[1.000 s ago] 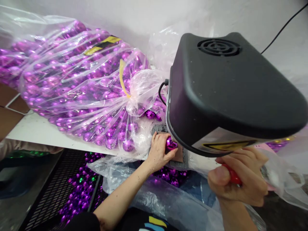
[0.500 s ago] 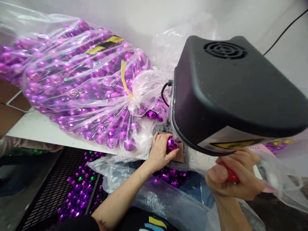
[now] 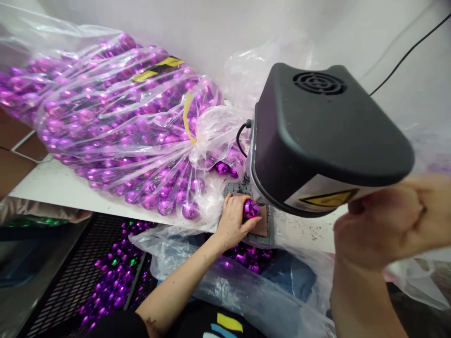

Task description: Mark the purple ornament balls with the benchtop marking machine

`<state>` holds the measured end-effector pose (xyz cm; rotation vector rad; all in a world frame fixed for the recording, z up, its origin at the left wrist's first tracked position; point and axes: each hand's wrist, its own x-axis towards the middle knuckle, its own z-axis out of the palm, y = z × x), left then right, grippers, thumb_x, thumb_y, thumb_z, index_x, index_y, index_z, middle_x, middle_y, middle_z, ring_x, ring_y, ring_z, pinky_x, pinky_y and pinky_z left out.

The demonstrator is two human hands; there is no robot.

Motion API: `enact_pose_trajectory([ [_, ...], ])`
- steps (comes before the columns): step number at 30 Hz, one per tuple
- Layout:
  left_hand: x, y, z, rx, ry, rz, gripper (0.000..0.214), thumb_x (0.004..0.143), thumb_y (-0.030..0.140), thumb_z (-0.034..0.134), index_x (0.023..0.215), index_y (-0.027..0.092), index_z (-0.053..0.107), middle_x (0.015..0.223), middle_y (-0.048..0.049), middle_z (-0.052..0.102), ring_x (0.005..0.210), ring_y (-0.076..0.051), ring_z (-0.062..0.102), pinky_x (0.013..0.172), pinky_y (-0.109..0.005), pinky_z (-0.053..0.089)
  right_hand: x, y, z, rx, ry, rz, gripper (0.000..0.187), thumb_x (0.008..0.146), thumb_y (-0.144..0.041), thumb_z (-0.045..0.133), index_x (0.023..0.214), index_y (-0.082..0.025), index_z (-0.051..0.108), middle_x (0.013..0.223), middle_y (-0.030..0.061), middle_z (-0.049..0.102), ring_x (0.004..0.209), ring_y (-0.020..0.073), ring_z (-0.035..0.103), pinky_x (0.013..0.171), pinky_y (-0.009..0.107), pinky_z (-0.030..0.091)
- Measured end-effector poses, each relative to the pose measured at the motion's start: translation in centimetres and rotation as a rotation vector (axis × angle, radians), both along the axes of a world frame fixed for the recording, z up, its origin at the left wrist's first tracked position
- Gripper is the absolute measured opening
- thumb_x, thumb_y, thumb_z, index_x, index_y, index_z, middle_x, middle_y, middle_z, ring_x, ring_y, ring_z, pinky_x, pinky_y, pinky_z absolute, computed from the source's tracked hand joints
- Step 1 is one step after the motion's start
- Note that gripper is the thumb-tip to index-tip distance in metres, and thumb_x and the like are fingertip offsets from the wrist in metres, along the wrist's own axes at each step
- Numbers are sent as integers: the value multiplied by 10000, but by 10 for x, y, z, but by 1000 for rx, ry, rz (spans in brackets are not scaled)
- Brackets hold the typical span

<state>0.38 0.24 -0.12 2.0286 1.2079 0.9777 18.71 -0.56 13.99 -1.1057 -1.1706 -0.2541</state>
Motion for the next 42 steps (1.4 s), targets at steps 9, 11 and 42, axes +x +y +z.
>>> enact_pose_trajectory([
  [9, -12, -89, -8, 89, 241, -308, 541, 927, 318, 599, 1402, 159, 395, 1336, -149, 554, 1168, -294, 524, 1004, -449, 459, -8, 23, 26, -112, -72, 49, 324, 930, -375, 454, 720, -142, 535, 549, -40, 435, 517, 24, 419, 526, 232, 272],
  [11, -13, -100, -17, 110, 309, -337, 596, 914, 311, 616, 1436, 157, 374, 1377, -162, 526, 1188, -312, 517, 997, -467, 466, -6, 22, 25, -112, -60, 58, 336, 926, -399, 461, 720, -144, 537, 536, -39, 425, 503, 27, 419, 505, 232, 263],
  [42, -129, 22, 40, 327, 860, 109, 328, 927, 32, 409, 1141, 160, 623, 927, -70, 714, 775, -202, 660, 719, -341, 436, 9, 55, 20, -144, 37, 51, 320, 860, -405, 562, 689, -140, 515, 589, -38, 308, 583, 29, 286, 640, 269, 314],
])
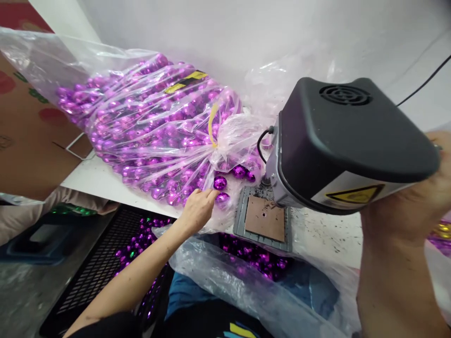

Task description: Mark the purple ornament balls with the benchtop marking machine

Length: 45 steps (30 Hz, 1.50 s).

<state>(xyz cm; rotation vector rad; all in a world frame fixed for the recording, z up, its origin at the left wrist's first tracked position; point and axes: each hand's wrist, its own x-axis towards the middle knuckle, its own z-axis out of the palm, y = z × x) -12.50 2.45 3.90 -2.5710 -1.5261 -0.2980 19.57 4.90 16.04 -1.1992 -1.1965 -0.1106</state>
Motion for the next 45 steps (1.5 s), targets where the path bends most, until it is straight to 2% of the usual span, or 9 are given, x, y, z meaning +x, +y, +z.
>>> enact_pose_trajectory([
  [6, 1, 0, -3, -114, 58, 62, 467, 901, 72, 484, 1352, 193, 502, 1203, -128, 636, 914, -226, 644, 755, -335, 458, -6, -3, 3, -28, 17, -42, 297, 877, -381, 486, 692, -148, 483, 603, -31, 315, 579, 33, 274, 614, 271, 230],
  [11, 18, 21, -8, -250, -21, -60, 386, 859, 75, 555, 1212, 225, 602, 1144, -111, 622, 910, -232, 630, 712, -307, 480, -6, -4, 5, -16, 24, 1, 322, 859, -411, 545, 685, -147, 487, 583, -39, 312, 572, 32, 279, 593, 266, 229],
  [16, 15, 26, 3, -369, -647, 31, 514, 827, 277, 710, 1306, 239, 529, 1190, -83, 622, 994, -233, 636, 837, -354, 519, -10, -6, 7, -39, 40, 25, 340, 860, -435, 559, 686, -148, 498, 537, -48, 369, 528, 32, 342, 569, 251, 263],
  [21, 20, 4, 20, -795, -1415, -8, 614, 813, 344, 730, 1368, 263, 480, 1185, -85, 629, 873, -172, 660, 762, -300, 541, -8, -5, 5, -18, 45, 36, 320, 849, -412, 584, 691, -144, 508, 521, -58, 371, 524, 25, 337, 571, 241, 276],
  [27, 52, -15, 7, -1237, -1684, -57, 548, 773, 429, 769, 1214, 234, 509, 1024, -57, 653, 799, -188, 713, 685, -291, 552, -10, -8, 9, -43, 30, 23, 336, 860, -428, 559, 697, -137, 518, 543, -49, 383, 548, 21, 356, 568, 221, 269],
  [31, 70, -16, -1, -1227, -1569, 27, 474, 839, 579, 653, 1075, 175, 576, 824, -27, 657, 677, -154, 664, 598, -256, 505, -15, -12, 13, -55, 39, 44, 387, 871, -479, 537, 693, -137, 507, 549, -43, 369, 542, 25, 353, 529, 203, 243],
  [35, 73, -10, -5, -1201, -1641, 28, 420, 813, 500, 720, 1077, 176, 665, 944, -46, 673, 779, -122, 617, 659, -211, 485, -15, -12, 14, -39, 31, 50, 484, 870, -582, 513, 685, -136, 483, 567, -34, 348, 567, 32, 329, 529, 198, 227],
  [39, 72, -5, -11, -1259, -1648, 13, 573, 720, 396, 830, 1211, 208, 603, 1090, -84, 677, 909, -187, 655, 742, -278, 532, -15, -13, 13, -54, 15, 47, 559, 868, -659, 467, 677, -133, 461, 595, -29, 344, 588, 33, 318, 544, 195, 241],
  [45, 86, -9, -24, -948, -1498, -26, 501, 839, 411, 710, 1278, 199, 595, 1276, -86, 640, 1203, -233, 572, 1058, -362, 424, -17, -13, 13, -55, 17, 45, 568, 871, -669, 453, 688, -132, 454, 596, -34, 316, 589, 26, 298, 547, 193, 223],
])
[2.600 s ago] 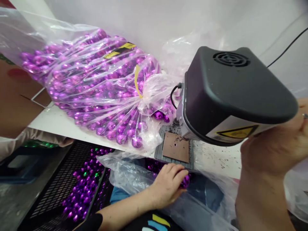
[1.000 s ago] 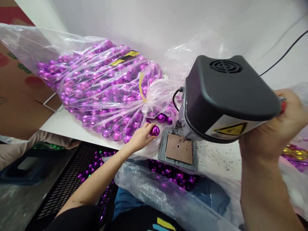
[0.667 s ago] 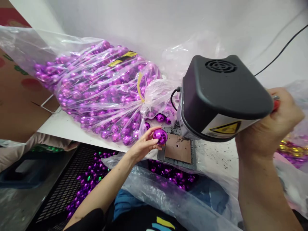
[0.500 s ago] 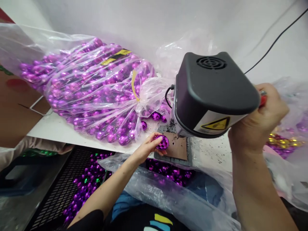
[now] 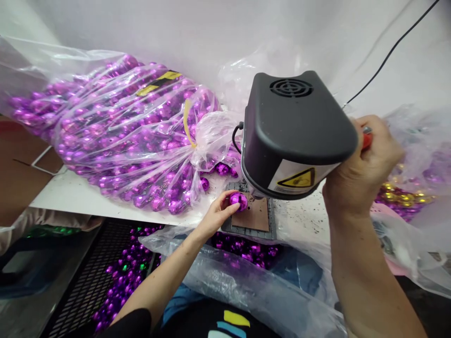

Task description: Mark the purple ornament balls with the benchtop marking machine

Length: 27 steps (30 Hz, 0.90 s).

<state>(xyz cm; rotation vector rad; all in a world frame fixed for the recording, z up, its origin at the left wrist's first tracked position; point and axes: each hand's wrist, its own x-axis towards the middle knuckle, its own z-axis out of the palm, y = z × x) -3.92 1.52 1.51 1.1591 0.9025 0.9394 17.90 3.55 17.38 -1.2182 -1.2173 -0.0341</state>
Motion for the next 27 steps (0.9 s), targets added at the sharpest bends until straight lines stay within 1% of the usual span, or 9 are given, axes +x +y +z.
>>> enact_pose_trajectory([
  [3, 11, -3, -8, 72, 95, 59, 466, 873, 405, 663, 1279, 189, 589, 1251, -85, 650, 1164, -229, 589, 1057, -376, 424, 0, 0, 0, 4, 4, 10, 564, 872, -662, 461, 685, -130, 450, 592, -36, 309, 590, 24, 290, 550, 196, 215],
  [5, 16, -4, -14, 127, 194, 99, 439, 882, 397, 650, 1264, 185, 604, 1215, -88, 660, 1129, -232, 599, 1040, -386, 434, 1, 1, 0, 3, 0, 11, 565, 874, -663, 457, 684, -131, 446, 593, -37, 308, 590, 25, 285, 553, 200, 212],
  [9, 18, -4, -21, 217, 388, 166, 395, 875, 389, 663, 1225, 205, 645, 1115, -77, 675, 1067, -240, 602, 995, -396, 450, 2, 1, -1, -4, -9, 11, 561, 871, -673, 451, 695, -140, 441, 593, -43, 299, 591, 31, 289, 570, 217, 224],
  [11, 16, -5, -18, 231, 406, 152, 371, 887, 392, 650, 1214, 216, 654, 1097, -70, 680, 1051, -237, 605, 975, -387, 459, 2, 0, -1, -10, -18, 5, 560, 871, -677, 442, 703, -143, 443, 591, -46, 302, 591, 33, 294, 581, 224, 234],
  [14, 11, -7, -12, 226, 342, 94, 366, 914, 384, 618, 1243, 224, 625, 1172, -66, 668, 1042, -217, 620, 954, -359, 478, 2, 0, 0, -20, -39, -1, 560, 879, -676, 421, 704, -145, 435, 589, -50, 307, 591, 30, 292, 588, 224, 240],
  [16, 9, -8, -9, 246, 344, 67, 374, 914, 371, 622, 1257, 223, 605, 1210, -70, 649, 1041, -210, 623, 943, -350, 487, 1, -1, 0, -19, -41, 0, 558, 882, -672, 418, 704, -144, 427, 588, -52, 304, 589, 26, 288, 586, 221, 238],
  [20, 12, -9, -7, 393, 448, 20, 369, 911, 349, 635, 1249, 212, 584, 1225, -87, 630, 1112, -234, 596, 997, -391, 463, 0, -1, -1, -15, -30, -15, 552, 884, -666, 422, 709, -142, 426, 586, -54, 295, 585, 22, 282, 583, 222, 229],
  [23, 18, -9, -2, 509, 554, 3, 384, 912, 332, 633, 1264, 209, 544, 1215, -92, 628, 1126, -247, 589, 1004, -415, 456, 0, -1, 0, -15, -24, -7, 554, 881, -668, 431, 708, -141, 431, 586, -55, 298, 584, 21, 281, 584, 222, 228],
  [27, 30, -8, 1, 623, 740, 58, 362, 873, 335, 674, 1193, 200, 574, 1178, -96, 630, 1109, -270, 582, 977, -429, 457, 0, -1, 0, -20, -27, -4, 564, 881, -676, 422, 709, -139, 437, 587, -53, 307, 588, 23, 285, 587, 222, 224],
])
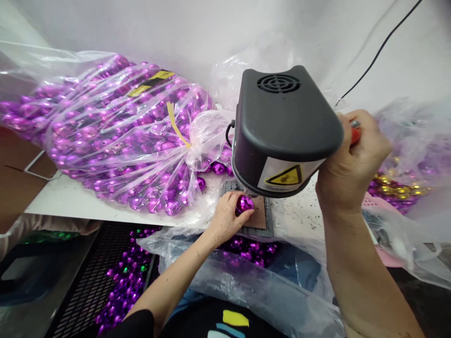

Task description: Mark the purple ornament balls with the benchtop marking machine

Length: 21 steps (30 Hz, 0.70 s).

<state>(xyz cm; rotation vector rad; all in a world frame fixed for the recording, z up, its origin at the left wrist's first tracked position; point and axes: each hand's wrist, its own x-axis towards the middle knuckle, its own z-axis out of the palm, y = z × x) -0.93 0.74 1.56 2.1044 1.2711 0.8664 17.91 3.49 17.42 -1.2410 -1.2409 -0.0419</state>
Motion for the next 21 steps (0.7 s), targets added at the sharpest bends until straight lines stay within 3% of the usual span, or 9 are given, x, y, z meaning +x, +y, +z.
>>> enact_pose_trajectory([
  [8, 20, -2, -20, 84, -2, 168, 453, 764, 300, 791, 1153, 198, 583, 1157, -84, 647, 1109, -278, 566, 1018, -464, 403, 2, -1, -1, -13, 13, 23, 572, 872, -675, 444, 714, -126, 453, 596, -56, 327, 594, 12, 303, 577, 198, 252],
  [16, 20, -4, -19, 80, -16, 147, 404, 791, 297, 760, 1143, 191, 591, 1150, -89, 660, 1128, -282, 563, 1113, -534, 329, 4, -6, -4, 30, -30, 29, 456, 913, -533, 496, 757, -106, 529, 629, -43, 375, 610, -3, 343, 561, 153, 268],
  [21, 20, -5, -21, 26, -78, 110, 340, 826, 328, 709, 1129, 204, 618, 1098, -87, 675, 1107, -297, 579, 1146, -587, 283, 0, -27, -21, 217, -168, -77, 276, 923, -356, 536, 803, -115, 596, 713, -23, 522, 660, -9, 456, 628, 152, 370],
])
